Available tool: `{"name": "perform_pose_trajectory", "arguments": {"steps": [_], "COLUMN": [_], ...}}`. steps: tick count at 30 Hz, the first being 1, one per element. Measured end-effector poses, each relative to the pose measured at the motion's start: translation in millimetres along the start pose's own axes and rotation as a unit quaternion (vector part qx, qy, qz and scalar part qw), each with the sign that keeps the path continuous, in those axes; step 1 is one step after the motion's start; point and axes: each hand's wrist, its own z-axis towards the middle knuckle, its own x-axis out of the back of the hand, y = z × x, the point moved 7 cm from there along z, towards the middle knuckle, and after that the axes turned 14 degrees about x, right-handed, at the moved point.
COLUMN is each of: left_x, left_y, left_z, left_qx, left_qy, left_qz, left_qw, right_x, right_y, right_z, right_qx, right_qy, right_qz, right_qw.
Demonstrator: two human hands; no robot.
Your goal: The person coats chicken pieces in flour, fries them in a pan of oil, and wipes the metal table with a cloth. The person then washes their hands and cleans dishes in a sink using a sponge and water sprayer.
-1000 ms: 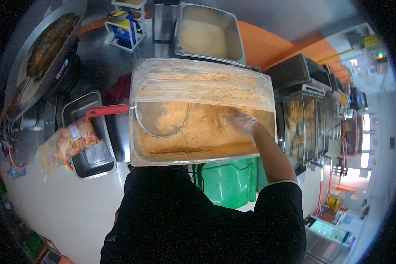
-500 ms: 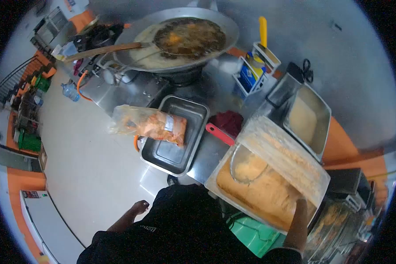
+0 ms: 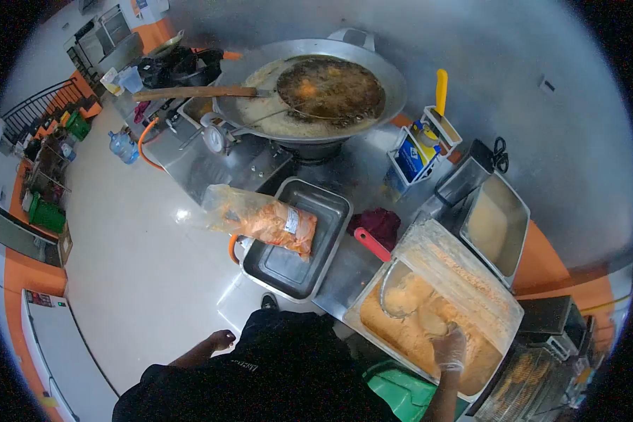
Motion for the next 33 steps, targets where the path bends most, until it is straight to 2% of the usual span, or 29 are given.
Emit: {"name": "perform_pose_trajectory", "arguments": {"steps": [2,5,8,9,10,11,12,13,14,15,16,17,21,23,25,26,27,30,31,32,33], "left_x": [18.9,68.3,156.8,197.5,242.8,299.5,353.3,404.1,449.0,481.0,511.7,533.9,570.5,573.4,583.7,584.5,586.9,602.2,618.9,634.6,646.7], "left_y": [-4.9,-10.7,-16.8,-16.2,-15.0,-0.6,15.9,36.7,64.9,91.4,120.1,147.4,247.1,283.9,311.7,317.8,311.5,291.5,286.7,275.7,269.5], "left_z": [13.3,30.6,50.9,55.6,59.5,44.9,16.1,-7.0,-44.3,-51.9,-58.4,-69.1,-95.1,-85.3,-47.7,-71.0,-78.6,-100.0,-90.2,-85.6,-103.4], "left_qx": [0.007,-0.009,-0.035,-0.074,-0.112,-0.161,-0.207,-0.27,-0.28,-0.287,-0.289,-0.297,-0.253,-0.236,-0.289,-0.313,-0.265,-0.294,-0.338,-0.369,-0.396], "left_qy": [0.011,0.04,0.148,0.176,0.2,0.265,0.324,0.342,0.318,0.203,0.132,0.073,-0.149,-0.234,-0.306,-0.342,-0.228,-0.056,0.067,0.215,0.357], "left_qz": [-0.008,-0.06,-0.149,-0.25,-0.344,-0.332,-0.316,-0.352,-0.397,-0.473,-0.46,-0.48,-0.481,-0.487,-0.467,-0.457,-0.494,-0.402,-0.309,-0.235,-0.153], "left_qw": [1.0,0.997,0.977,0.949,0.91,0.891,0.867,0.828,0.814,0.808,0.829,0.822,0.826,0.808,0.777,0.759,0.796,0.865,0.887,0.873,0.833], "right_x": [-7.7,-21.5,-39.0,-46.1,-55.0,-41.9,-36.4,-44.1,-36.4,-31.3,-31.1,-27.3,-30.7,-38.9,-42.5,-41.9,-40.5,-53.2,-50.9,-49.9,-48.2], "right_y": [-2.5,-15.2,7.7,28.6,40.1,60.8,78.5,82.0,66.6,52.3,39.2,24.7,-7.1,-21.4,-37.6,-54.3,-62.7,-33.3,-31.2,-30.9,-34.3], "right_z": [-6.3,-4.2,-6.5,-11.6,-16.2,-5.7,-11.9,-28.1,-36.2,-38.3,-40.0,-44.3,-42.1,-37.8,-32.6,-32.3,-30.6,-22.7,-20.8,-23.2,-23.8], "right_qx": [0.032,-0.011,0.017,0.125,0.222,0.077,-0.075,-0.221,-0.237,-0.245,-0.251,-0.211,-0.226,-0.227,-0.237,-0.247,-0.257,-0.262,-0.267,-0.264,-0.258], "right_qy": [0.061,0.033,0.07,0.085,0.095,0.124,0.143,0.157,0.227,0.297,0.362,0.422,0.446,0.435,0.448,0.467,0.484,0.482,0.467,0.47,0.476], "right_qz": [0.037,0.028,0.007,-0.185,-0.369,-0.167,0.045,0.253,0.298,0.343,0.388,0.38,0.429,0.429,0.418,0.408,0.399,0.434,0.429,0.425,0.421], "right_qw": [0.997,0.999,0.997,0.971,0.898,0.975,0.986,0.929,0.896,0.857,0.81,0.796,0.752,0.759,0.754,0.745,0.735,0.714,0.726,0.728,0.728]}}
